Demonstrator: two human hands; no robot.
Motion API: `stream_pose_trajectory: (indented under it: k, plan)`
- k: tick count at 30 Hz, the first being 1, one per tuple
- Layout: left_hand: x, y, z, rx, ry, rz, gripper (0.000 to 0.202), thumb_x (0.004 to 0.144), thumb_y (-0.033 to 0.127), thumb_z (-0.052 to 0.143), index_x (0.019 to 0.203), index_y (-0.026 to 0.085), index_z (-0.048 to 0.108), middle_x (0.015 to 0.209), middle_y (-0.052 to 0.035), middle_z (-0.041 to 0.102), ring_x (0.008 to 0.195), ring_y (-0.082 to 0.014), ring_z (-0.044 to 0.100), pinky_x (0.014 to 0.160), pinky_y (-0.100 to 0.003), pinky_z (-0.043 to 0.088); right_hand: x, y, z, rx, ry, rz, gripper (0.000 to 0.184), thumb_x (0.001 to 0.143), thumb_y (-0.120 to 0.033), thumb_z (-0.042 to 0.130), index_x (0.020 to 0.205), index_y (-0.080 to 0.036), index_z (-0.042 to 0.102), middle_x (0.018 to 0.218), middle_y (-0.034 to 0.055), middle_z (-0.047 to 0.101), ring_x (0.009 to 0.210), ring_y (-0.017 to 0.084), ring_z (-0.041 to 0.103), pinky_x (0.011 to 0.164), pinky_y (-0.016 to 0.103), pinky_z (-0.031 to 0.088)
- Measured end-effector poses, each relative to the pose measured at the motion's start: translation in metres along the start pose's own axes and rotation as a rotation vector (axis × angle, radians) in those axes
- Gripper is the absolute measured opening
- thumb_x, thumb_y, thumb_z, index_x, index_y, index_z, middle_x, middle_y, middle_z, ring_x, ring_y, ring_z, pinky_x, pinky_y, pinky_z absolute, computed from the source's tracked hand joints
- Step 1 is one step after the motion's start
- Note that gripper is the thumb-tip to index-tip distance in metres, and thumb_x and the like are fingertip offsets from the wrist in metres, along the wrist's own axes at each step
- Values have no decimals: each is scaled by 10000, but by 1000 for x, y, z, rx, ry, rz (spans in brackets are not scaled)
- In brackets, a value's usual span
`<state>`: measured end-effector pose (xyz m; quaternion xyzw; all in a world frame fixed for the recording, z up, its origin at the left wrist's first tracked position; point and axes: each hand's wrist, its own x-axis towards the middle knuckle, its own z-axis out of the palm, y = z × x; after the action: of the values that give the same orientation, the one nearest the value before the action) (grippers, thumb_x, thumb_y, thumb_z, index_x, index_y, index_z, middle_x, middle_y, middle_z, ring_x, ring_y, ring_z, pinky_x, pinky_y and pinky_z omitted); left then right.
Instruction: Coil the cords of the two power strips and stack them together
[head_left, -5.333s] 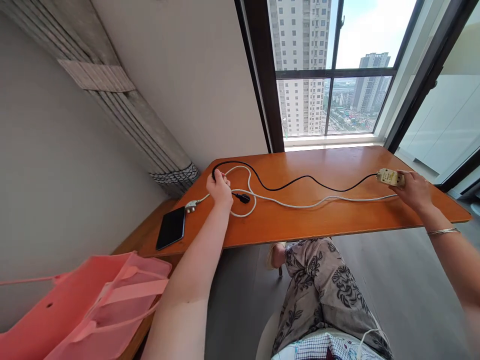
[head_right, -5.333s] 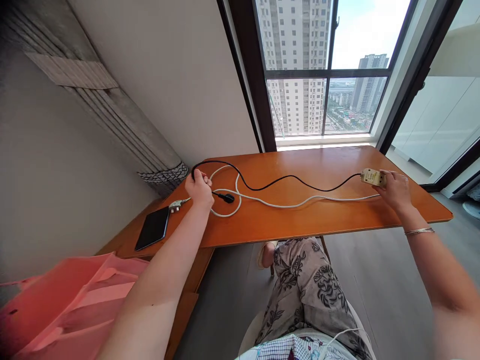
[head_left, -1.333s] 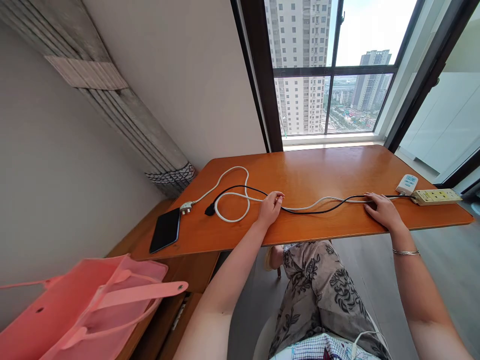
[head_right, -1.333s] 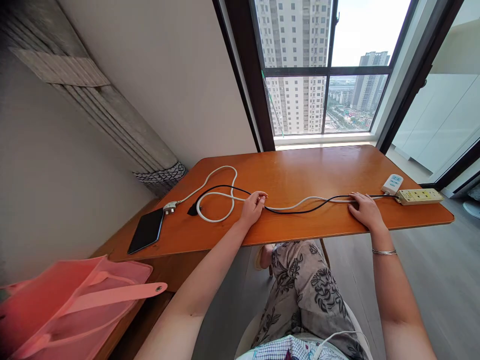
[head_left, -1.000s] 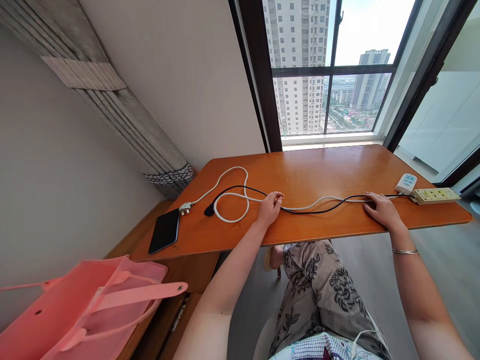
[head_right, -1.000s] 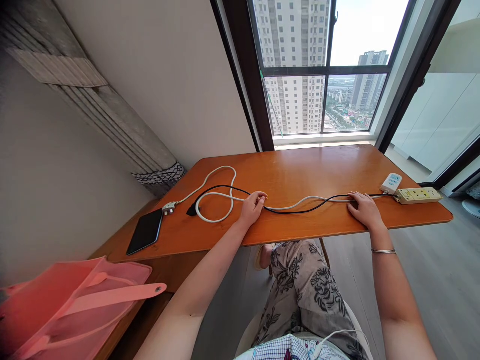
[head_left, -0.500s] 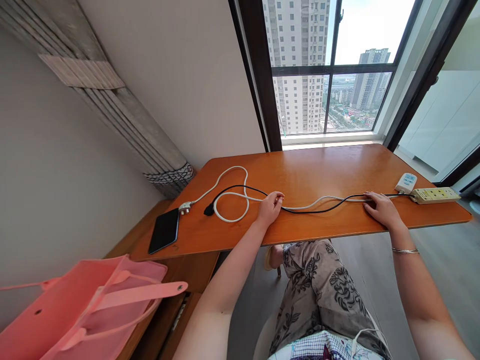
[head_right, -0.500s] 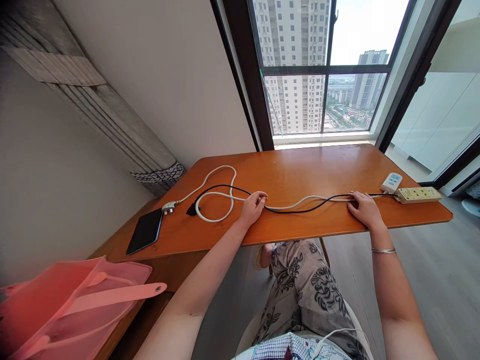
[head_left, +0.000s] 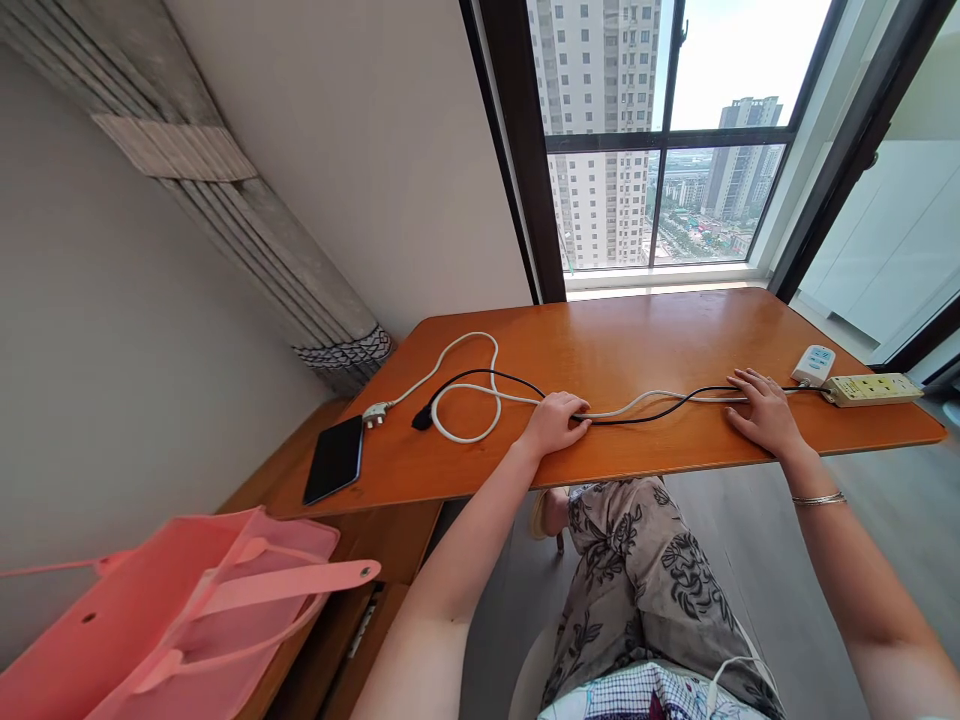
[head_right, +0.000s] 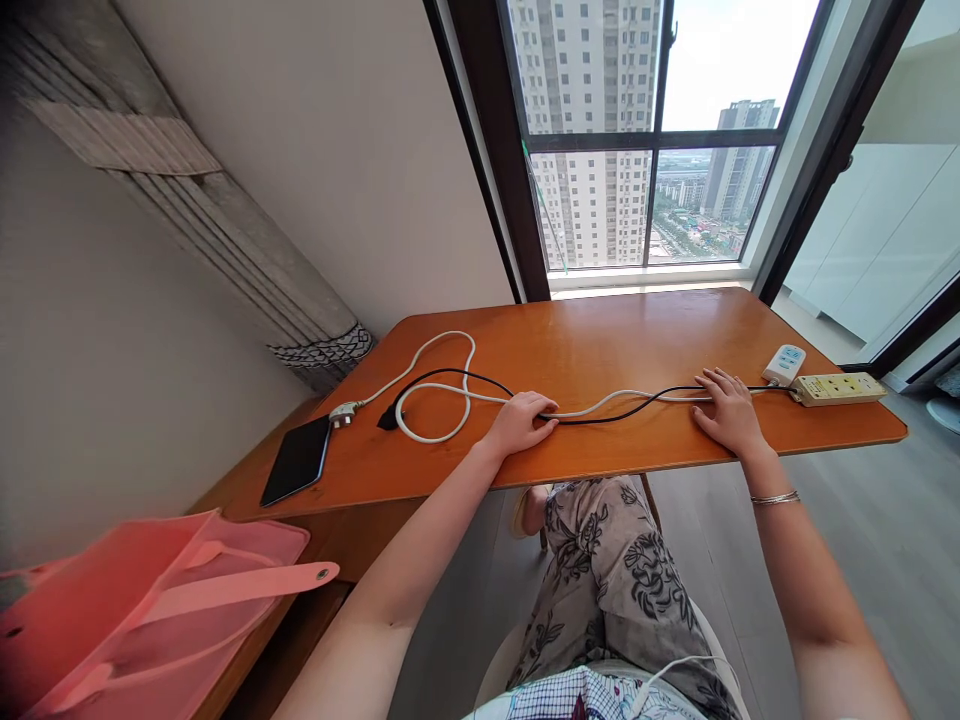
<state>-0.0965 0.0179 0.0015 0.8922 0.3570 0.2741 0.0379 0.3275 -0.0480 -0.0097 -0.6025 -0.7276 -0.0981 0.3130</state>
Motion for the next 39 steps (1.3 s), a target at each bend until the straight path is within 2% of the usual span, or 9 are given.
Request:
stream_pose_trajectory:
  k: [7, 11, 14, 17, 20, 23, 28, 33, 39]
  plan:
    - [-1, 2, -1, 1, -23, -11, 151, 843, 334, 655, 950, 230, 681, 974, -75, 725, 932, -247, 675, 853, -407, 530, 9, -71, 11, 84, -173, -185, 555, 914, -402, 539, 1440, -229, 507, 1518, 119, 504, 1437, 306, 425, 1204, 562, 269]
    - [-1, 3, -1, 24, -31, -6, 118, 853, 334, 651, 900, 228, 673, 956, -71, 718, 917, -236, 670, 841, -388, 528, 30, -116, 23, 43, -330, -270, 658, 866, -286, 571, 1503, -186, 440, 1566, 142, 440, 1473, 328, 361, 1224, 585, 185]
    - [-2, 2, -1, 31, -26, -2, 111, 850, 323, 653, 878, 217, 665, 939, -73, 718, 901, -237, 667, 829, -383, 527, 47, -141, 27, -12, -458, -293, 659, 841, -210, 582, 1489, -178, 467, 1481, 152, 535, 1427, 335, 420, 1225, 593, 150]
    - [-2, 2, -1, 31, -17, -3, 101, 849, 301, 640, 884, 210, 665, 942, -74, 718, 898, -232, 668, 825, -372, 522, 59, -157, 25, -84, -563, -313, 497, 886, -206, 555, 1381, -170, 577, 1292, 156, 644, 1254, 308, 577, 1179, 528, 274]
    - [-2, 3, -2, 37, -13, -5, 122, 858, 298, 616, 909, 204, 675, 965, -81, 715, 916, -234, 665, 832, -370, 514, 65, -164, 19, -133, -648, -302, 301, 942, -237, 506, 1174, -157, 679, 1171, 155, 666, 1114, 273, 643, 984, 376, 448]
    - [-1, 3, -3, 40, -15, -17, 163, 883, 323, 582, 914, 200, 684, 973, -90, 715, 924, -237, 659, 845, -378, 501, 68, -164, 10, -71, -677, -262, 232, 967, -257, 493, 1062, -167, 684, 1124, 134, 686, 1036, 242, 659, 841, 300, 453]
    - [-1, -1, -3, 26, 6, -44, 265, 945, 380, 494, 944, 198, 686, 988, -95, 728, 953, -248, 659, 885, -407, 472, 81, -158, -15, 234, -597, -142, 161, 934, -291, 533, 939, -200, 666, 870, 48, 690, 804, 184, 614, 700, 271, 391]
    - [2, -12, -4, 47, 145, -191, 231, 896, 343, 552, 1006, 184, 678, 998, -100, 741, 981, -263, 667, 952, -428, 451, 103, -161, -56, 754, -486, -2, 320, 811, -510, 651, 779, -199, 583, 648, -40, 462, 595, 114, 402, 565, 255, 303]
    - [19, -22, -30, 141, 266, -304, 167, 844, 241, 581, 978, 202, 673, 1022, -104, 740, 1025, -286, 652, 1008, -444, 418, 143, -179, -100, 1012, -30, 87, 435, 759, -600, 725, 707, -207, 548, 658, -36, 382, 597, 101, 321, 539, 270, 239]
